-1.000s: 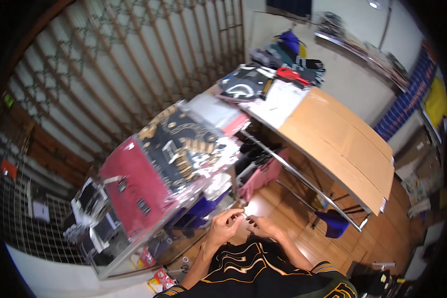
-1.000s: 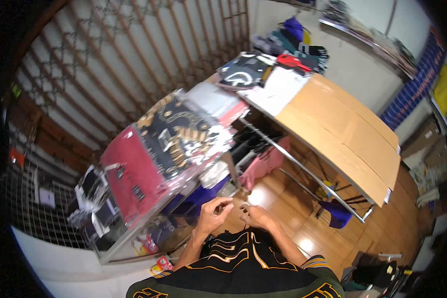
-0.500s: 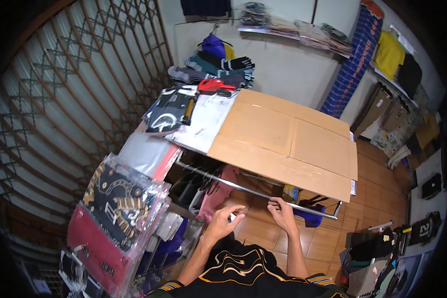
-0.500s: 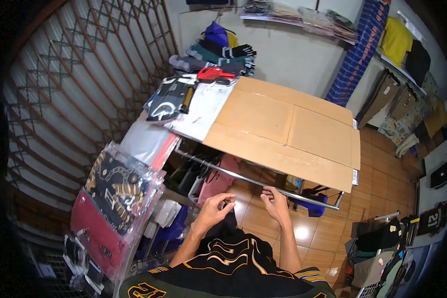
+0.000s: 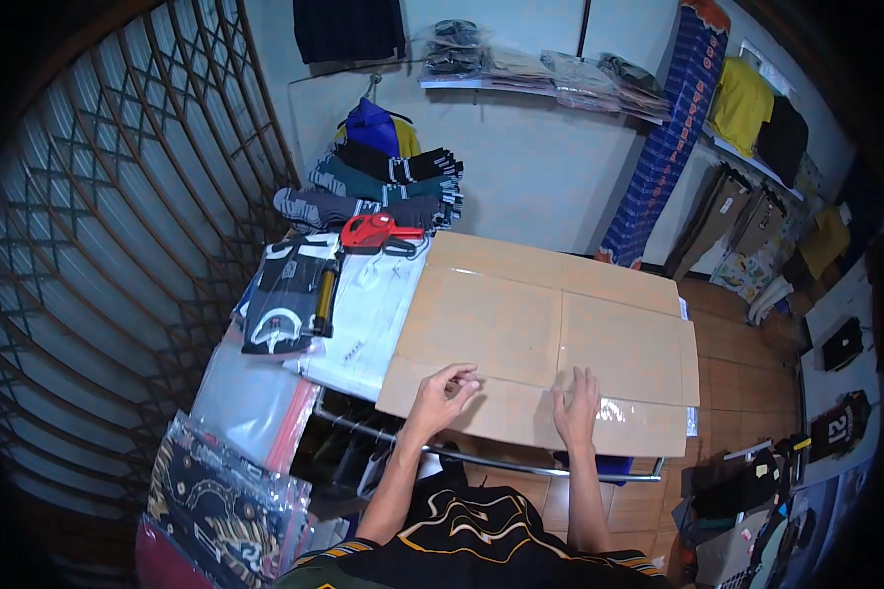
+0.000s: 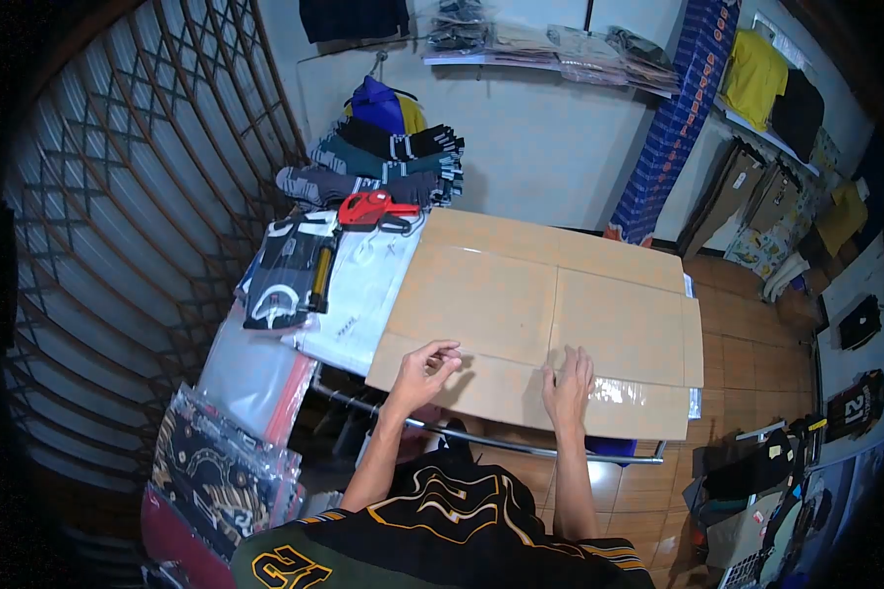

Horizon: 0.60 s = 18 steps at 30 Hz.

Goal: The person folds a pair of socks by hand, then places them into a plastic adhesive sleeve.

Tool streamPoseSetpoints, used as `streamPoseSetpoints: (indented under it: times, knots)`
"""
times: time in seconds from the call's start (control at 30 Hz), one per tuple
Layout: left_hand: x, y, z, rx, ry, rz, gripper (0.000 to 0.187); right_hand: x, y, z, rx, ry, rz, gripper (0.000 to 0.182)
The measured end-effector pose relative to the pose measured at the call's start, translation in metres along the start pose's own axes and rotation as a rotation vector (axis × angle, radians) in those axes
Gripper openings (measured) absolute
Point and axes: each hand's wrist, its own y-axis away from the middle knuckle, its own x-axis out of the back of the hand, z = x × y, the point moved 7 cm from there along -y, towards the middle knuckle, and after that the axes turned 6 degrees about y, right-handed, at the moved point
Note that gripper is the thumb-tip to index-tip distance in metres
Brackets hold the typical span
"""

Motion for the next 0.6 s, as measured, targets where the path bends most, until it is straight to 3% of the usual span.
streamPoseSetpoints:
  times: [0.07, 0.17, 0.33, 0.57, 0.6]
  knots:
    - [0.012, -0.035, -0.010, -0.018, 0.000, 0.015, 0.031, -0.018, -0.022, 0.006, -0.159, 0.270, -0.047, 0.065]
    - [0.032, -0.087, -0.019, 0.000, -0.005, 0.024, 0.029, -0.043, -0.046, 0.017, -0.218, 0.407, -0.068, 0.076]
    - [0.069, -0.186, -0.053, -0.058, -0.112, 0.037, 0.028, -0.051, -0.069, 0.016, -0.259, 0.411, -0.080, 0.076]
    - [0.130, -0.331, -0.075, -0.181, -0.446, 0.251, 0.037, -0.051, -0.081, 0.011, -0.293, 0.442, -0.074, 0.076]
    - [0.137, -0.351, -0.084, -0.116, -0.486, 0.253, 0.039, -0.051, -0.081, 0.011, -0.300, 0.445, -0.074, 0.076]
